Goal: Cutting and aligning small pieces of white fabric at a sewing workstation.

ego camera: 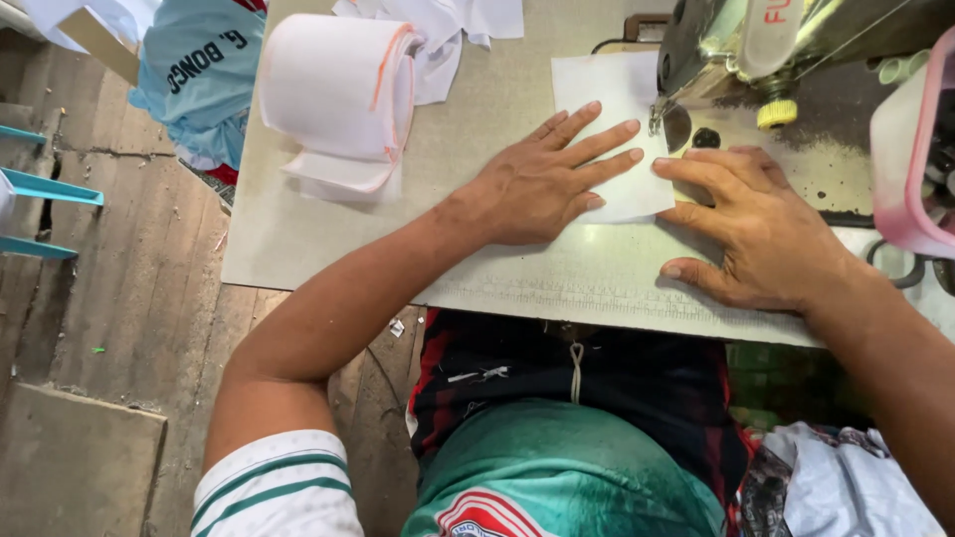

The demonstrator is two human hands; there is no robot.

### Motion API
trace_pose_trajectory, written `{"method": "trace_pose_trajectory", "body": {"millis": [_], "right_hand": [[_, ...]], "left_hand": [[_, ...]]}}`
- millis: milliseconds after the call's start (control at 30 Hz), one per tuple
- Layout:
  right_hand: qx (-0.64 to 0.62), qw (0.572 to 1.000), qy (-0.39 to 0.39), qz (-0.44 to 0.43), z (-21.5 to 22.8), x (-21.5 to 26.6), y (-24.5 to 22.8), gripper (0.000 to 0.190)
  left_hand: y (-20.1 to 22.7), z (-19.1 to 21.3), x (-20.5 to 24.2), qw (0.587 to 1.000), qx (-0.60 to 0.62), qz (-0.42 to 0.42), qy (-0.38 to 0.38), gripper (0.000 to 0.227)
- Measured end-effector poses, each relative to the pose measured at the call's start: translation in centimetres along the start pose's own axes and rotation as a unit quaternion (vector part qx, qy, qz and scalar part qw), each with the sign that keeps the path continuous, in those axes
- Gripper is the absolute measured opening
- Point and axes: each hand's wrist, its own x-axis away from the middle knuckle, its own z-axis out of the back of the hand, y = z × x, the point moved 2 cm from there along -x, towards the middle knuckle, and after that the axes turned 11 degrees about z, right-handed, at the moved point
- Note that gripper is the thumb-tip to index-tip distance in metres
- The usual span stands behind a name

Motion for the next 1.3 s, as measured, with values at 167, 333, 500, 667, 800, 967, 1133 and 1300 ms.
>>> {"method": "trace_pose_trajectory", "body": {"millis": [167,333,500,667,800,967,1133,1300], "right_hand": [[-0.003,1.0,0.011,-0.014,-0.4,0.8,0.4,0.049],[0.004,0.999,0.044,0.004,0.0,0.4,-0.1,0.051],[0.01,0.998,0.06,0.016,-0.3,0.7,0.0,0.05],[0.043,0.999,0.026,0.001,-1.2,0.6,0.3,0.073],[0.022,0.999,0.01,-0.034,-1.4,0.7,0.8,0.078],[0.041,0.998,0.036,0.028,-0.9,-0.6,0.4,0.066],[0.028,0.999,0.029,0.033,-0.8,0.0,0.7,0.051],[0.04,0.998,0.048,0.015,-0.6,0.8,0.8,0.053]], "left_hand": [[-1.1,0.2,0.2,0.998,0.02,-0.027,-0.044,0.057],[-1.3,0.1,0.3,0.998,0.018,-0.051,-0.022,0.058],[-1.2,0.5,0.4,0.998,0.004,-0.051,-0.037,0.062],[-1.3,0.6,0.7,0.996,0.072,-0.051,-0.024,0.066],[-0.8,1.5,1.4,0.992,0.107,-0.047,-0.045,0.092],[-1.3,0.7,1.5,0.995,0.081,-0.063,0.007,0.074],[-1.4,0.7,1.6,0.991,0.036,-0.127,0.032,0.056],[-2.3,0.6,1.4,0.986,0.042,-0.163,0.012,0.056]]}}
